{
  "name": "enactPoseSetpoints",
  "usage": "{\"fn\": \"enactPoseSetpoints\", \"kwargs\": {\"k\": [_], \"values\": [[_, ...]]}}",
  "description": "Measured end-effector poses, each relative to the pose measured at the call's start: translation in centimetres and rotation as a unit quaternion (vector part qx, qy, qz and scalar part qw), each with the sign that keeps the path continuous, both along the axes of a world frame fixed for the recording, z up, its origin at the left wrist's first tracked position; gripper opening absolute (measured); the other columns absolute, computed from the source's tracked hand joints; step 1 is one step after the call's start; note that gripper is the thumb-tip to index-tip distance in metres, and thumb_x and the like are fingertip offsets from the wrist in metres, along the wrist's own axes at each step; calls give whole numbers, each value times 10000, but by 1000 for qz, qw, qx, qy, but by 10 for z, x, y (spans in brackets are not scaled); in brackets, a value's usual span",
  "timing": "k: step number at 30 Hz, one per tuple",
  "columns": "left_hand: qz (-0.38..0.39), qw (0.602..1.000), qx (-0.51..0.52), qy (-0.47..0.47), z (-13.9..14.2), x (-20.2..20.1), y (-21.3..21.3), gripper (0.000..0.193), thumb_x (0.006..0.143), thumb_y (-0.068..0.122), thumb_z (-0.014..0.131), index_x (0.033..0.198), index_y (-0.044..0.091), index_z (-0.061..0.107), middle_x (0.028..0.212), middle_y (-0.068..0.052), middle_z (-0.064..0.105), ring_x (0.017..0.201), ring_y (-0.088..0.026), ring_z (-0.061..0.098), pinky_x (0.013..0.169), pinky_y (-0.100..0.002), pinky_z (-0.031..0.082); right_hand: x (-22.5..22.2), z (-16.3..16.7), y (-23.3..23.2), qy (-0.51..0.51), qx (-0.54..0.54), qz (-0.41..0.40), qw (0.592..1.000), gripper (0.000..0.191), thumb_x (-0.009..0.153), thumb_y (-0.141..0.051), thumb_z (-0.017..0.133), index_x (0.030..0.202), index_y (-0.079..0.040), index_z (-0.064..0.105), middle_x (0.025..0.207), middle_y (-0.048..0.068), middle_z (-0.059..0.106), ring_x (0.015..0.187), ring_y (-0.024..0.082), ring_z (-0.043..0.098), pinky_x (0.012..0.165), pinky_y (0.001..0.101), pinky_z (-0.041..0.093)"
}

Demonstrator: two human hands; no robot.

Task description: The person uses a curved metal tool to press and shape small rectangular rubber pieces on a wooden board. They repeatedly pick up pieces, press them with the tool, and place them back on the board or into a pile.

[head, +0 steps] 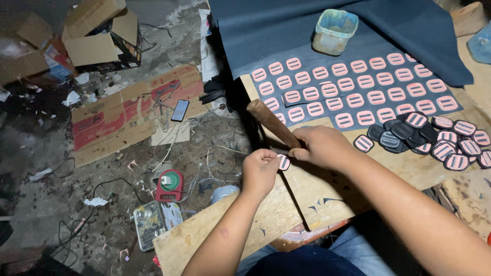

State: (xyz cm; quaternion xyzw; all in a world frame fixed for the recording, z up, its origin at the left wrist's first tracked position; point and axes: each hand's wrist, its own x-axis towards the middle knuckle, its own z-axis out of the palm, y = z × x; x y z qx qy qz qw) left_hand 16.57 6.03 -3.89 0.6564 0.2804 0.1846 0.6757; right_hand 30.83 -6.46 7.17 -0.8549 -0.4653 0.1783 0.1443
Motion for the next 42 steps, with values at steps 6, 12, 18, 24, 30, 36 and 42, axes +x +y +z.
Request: {"fn": "enactPoseSetpoints", "kwargs": {"k": [6, 12, 18, 24, 30, 36, 42], "values": [[16, 999, 48, 21, 0, 1, -1, 76, 866, 32, 707, 900, -34, 695, 802, -75, 739, 701, -99, 677, 634, -252, 545, 3, 8, -6, 3, -16, 33, 999, 282, 806, -385, 754, 977, -166, 706, 904, 108, 731, 896, 365, 680, 755, 485, 518], [11, 997, 37, 67, -8, 2, 4, 125, 829, 45, 723, 920, -26, 676, 817, -57, 745, 720, -101, 700, 658, -254, 564, 0, -7, -17, -18, 29, 18, 999, 338, 811, -411, 752, 937, -111, 663, 901, 130, 715, 888, 382, 670, 726, 499, 512], [17, 990, 132, 39, -5, 3, -4, 96, 844, 50, 691, 910, -16, 668, 792, -78, 718, 708, -131, 664, 659, -291, 550, 1, -11, -5, -23, 50, 29, 998, 339, 804, -416, 760, 927, -114, 667, 917, 121, 703, 910, 375, 668, 738, 494, 514], [35, 988, 129, 72, 3, 0, -7, 106, 852, 93, 714, 889, -3, 688, 769, -84, 719, 693, -143, 674, 662, -298, 551, 0, -2, -8, -41, 37, 82, 995, 292, 807, -359, 745, 964, -124, 673, 939, 106, 704, 917, 379, 664, 748, 500, 509], [-11, 1000, 4, 5, 1, -3, -1, 112, 837, 40, 698, 929, 5, 644, 829, -48, 726, 743, -100, 679, 685, -272, 557, 0, 4, -11, -14, -19, 30, 999, 314, 840, -406, 737, 982, -133, 675, 912, 120, 715, 914, 373, 672, 763, 488, 518], [4, 994, 103, 46, 7, -2, -8, 77, 849, 40, 678, 909, -8, 683, 794, -59, 722, 713, -109, 659, 660, -282, 549, 0, -5, -8, -26, 51, 34, 998, 318, 807, -399, 748, 937, -118, 678, 906, 124, 720, 901, 375, 675, 739, 492, 518], [27, 992, 104, 70, 15, -4, -11, 118, 848, 91, 697, 916, -6, 706, 773, -74, 739, 683, -127, 687, 647, -284, 557, 2, -6, -19, -29, 21, 46, 998, 318, 813, -382, 742, 981, -125, 659, 912, 134, 707, 882, 390, 667, 729, 501, 514]]}}
